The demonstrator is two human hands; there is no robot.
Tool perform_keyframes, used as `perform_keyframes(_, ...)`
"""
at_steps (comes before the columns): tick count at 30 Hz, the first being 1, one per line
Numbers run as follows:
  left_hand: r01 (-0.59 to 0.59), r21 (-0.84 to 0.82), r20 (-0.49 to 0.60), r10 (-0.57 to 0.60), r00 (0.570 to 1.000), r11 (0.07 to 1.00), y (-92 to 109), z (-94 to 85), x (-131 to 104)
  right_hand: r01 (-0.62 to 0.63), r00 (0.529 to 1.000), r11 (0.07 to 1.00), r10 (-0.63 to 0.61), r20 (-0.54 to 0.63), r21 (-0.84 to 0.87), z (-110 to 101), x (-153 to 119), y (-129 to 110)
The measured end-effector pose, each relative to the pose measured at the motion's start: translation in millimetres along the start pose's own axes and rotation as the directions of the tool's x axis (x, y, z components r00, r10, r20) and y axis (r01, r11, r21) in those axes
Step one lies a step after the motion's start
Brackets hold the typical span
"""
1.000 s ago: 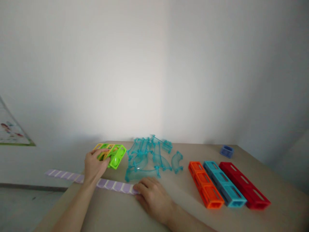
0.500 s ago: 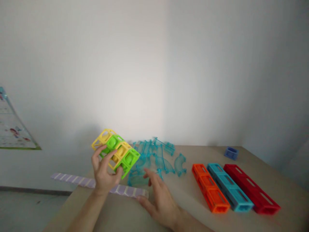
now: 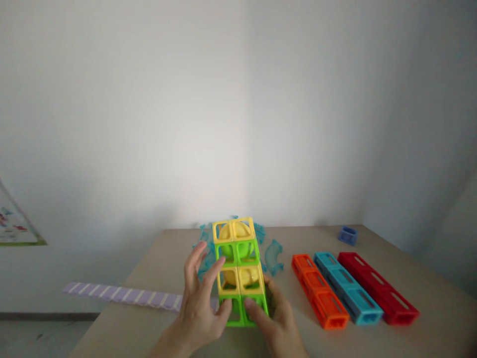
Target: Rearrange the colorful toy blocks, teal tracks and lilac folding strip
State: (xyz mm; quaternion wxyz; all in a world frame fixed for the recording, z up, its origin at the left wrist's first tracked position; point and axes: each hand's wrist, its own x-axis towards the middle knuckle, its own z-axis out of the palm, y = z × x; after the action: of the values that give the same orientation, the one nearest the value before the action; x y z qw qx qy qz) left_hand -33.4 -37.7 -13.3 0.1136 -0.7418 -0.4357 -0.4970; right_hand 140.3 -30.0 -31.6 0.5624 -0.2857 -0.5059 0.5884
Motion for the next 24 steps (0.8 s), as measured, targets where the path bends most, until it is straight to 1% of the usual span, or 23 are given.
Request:
perform_keyframes(2, 0.104, -0.012, 0.041, -0.103, 0.994, 0.995, 6.3, 2.9, -0.8, 0.01, 0.996, 0.999, -0.014, -0.092, -0.044, 2.9, 1.1, 3.2)
perform_keyframes(4, 0.181, -0.101, 0.077, -0.174, 0.982, 0.978, 12.7, 6.6, -4.2, 0.014, 0.988, 0.996, -0.026, -0.15, -0.083, 5.5, 2.8, 3.5)
perform_keyframes(5, 0.222, -0.187, 0.081, -0.21, 0.974, 0.957, 15.3, 8.6, -6.4, 0.015, 0.988, 0.996, -0.028, -0.15, -0.083, 6.2, 3.7, 2.5)
perform_keyframes(6, 0.271, -0.295, 0.085, -0.257, 0.963, 0.916, 17.3, 10.5, -8.4, 0.018, 0.991, 0.997, -0.027, -0.13, -0.07, 6.5, 4.3, 1.0)
perform_keyframes(7, 0.331, -0.413, 0.092, -0.322, 0.942, 0.849, 18.7, 12.1, -10.1, 0.017, 0.995, 0.999, -0.022, -0.096, -0.05, 6.4, 4.7, -0.8)
perform_keyframes(8, 0.4, -0.521, 0.118, -0.4, 0.909, 0.754, 19.3, 13.2, -11.1, 0.016, 0.998, 0.999, -0.017, -0.054, -0.03, 6.1, 4.7, -2.7)
perform_keyframes(9, 0.477, -0.601, 0.174, -0.477, 0.861, 0.641, 19.2, 14.0, -11.3, 0.016, 1.0, 1.0, -0.016, -0.009, -0.014, 5.7, 4.3, -4.3)
perform_keyframes(11, 0.62, -0.658, 0.323, -0.583, 0.745, 0.427, 17.6, 14.4, -9.9, 0.025, 0.997, 0.999, -0.024, 0.074, -0.021, 4.8, 2.7, -6.0)
perform_keyframes(12, 0.666, -0.659, 0.381, -0.609, 0.696, 0.349, 16.5, 14.4, -8.7, 0.037, 0.994, 0.998, -0.032, 0.101, -0.049, 4.4, 1.8, -6.0)
perform_keyframes(13, 0.694, -0.659, 0.417, -0.628, 0.657, 0.289, 15.4, 14.6, -7.3, 0.052, 0.992, 0.995, -0.042, 0.118, -0.088, 3.9, 1.0, -5.3)
perform_keyframes(14, 0.705, -0.667, 0.433, -0.644, 0.631, 0.243, 14.5, 15.0, -6.0, 0.069, 0.991, 0.989, -0.053, 0.124, -0.133, 3.4, 0.7, -4.4)
perform_keyframes(16, 0.681, -0.712, 0.426, -0.666, 0.612, 0.17, 13.7, 16.8, -3.3, 0.089, 0.992, 0.974, -0.067, 0.11, -0.206, 2.0, 1.3, -2.0)
perform_keyframes(19, 0.637, -0.763, 0.414, -0.676, 0.61, 0.108, 15.6, 19.3, 1.0, 0.073, 0.994, 0.973, -0.052, 0.1, -0.22, -0.5, 5.8, 0.3)
perform_keyframes(22, 0.616, -0.78, 0.385, -0.689, 0.614, 0.113, 17.8, 18.3, 4.8, 0.018, 0.991, 0.981, 0.008, 0.137, -0.192, -2.9, 11.2, 0.2)
perform_keyframes(24, 0.603, -0.788, 0.37, -0.687, 0.625, 0.125, 16.9, 16.0, 5.5, -0.008, 0.984, 0.989, 0.034, 0.173, -0.15, -4.1, 13.6, -0.9)
